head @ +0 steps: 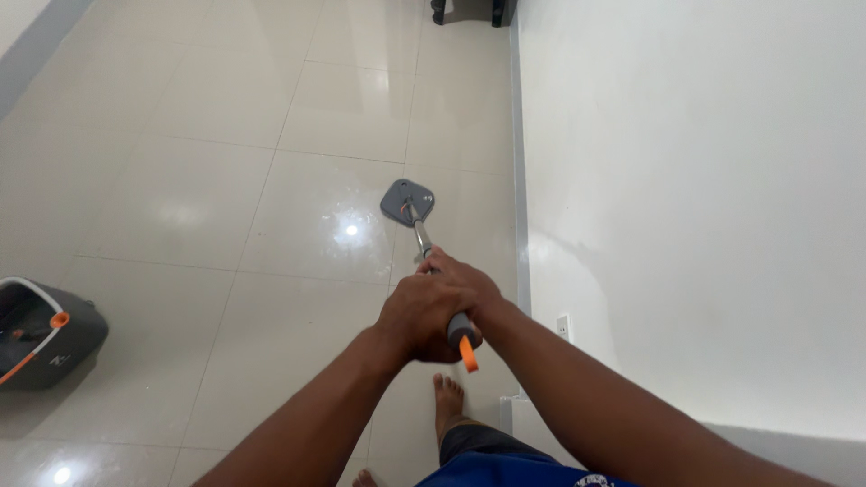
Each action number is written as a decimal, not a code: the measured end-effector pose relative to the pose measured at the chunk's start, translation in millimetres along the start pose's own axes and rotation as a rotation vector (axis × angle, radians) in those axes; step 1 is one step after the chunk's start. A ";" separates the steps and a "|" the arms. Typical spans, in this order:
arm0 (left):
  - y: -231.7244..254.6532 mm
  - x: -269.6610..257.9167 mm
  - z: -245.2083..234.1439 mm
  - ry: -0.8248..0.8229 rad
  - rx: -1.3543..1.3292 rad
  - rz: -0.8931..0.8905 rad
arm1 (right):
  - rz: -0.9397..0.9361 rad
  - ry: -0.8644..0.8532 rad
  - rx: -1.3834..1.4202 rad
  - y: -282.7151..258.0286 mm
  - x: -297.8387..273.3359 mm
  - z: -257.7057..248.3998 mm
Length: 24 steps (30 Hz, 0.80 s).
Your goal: The person is mopping a tiled floor using a flat mop and a bucket. They move the mop head across the floor surface in various directions while maneuvering around the bucket.
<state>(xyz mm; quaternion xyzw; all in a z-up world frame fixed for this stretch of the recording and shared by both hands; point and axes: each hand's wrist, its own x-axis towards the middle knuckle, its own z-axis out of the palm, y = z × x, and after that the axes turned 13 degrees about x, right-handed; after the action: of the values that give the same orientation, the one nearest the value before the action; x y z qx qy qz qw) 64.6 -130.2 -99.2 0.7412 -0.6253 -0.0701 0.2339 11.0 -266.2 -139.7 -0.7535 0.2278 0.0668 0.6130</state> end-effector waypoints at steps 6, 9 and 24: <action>-38.3 50.0 5.8 0.412 0.008 0.168 | 0.210 -0.031 0.527 -7.0 46.6 -31.7; -43.7 55.8 -3.2 0.187 -0.031 -0.058 | 0.263 -0.054 0.852 -7.0 58.0 -36.3; 29.8 -79.7 -50.5 0.083 -0.106 0.106 | -0.139 0.143 -0.504 -18.4 -63.8 59.3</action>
<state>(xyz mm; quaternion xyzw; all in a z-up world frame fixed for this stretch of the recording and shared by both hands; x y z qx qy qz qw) 41.3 -43.8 -56.8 0.6960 -0.6487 -0.0602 0.3019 -27.2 -190.2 -113.2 -0.8991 0.1942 0.0258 0.3915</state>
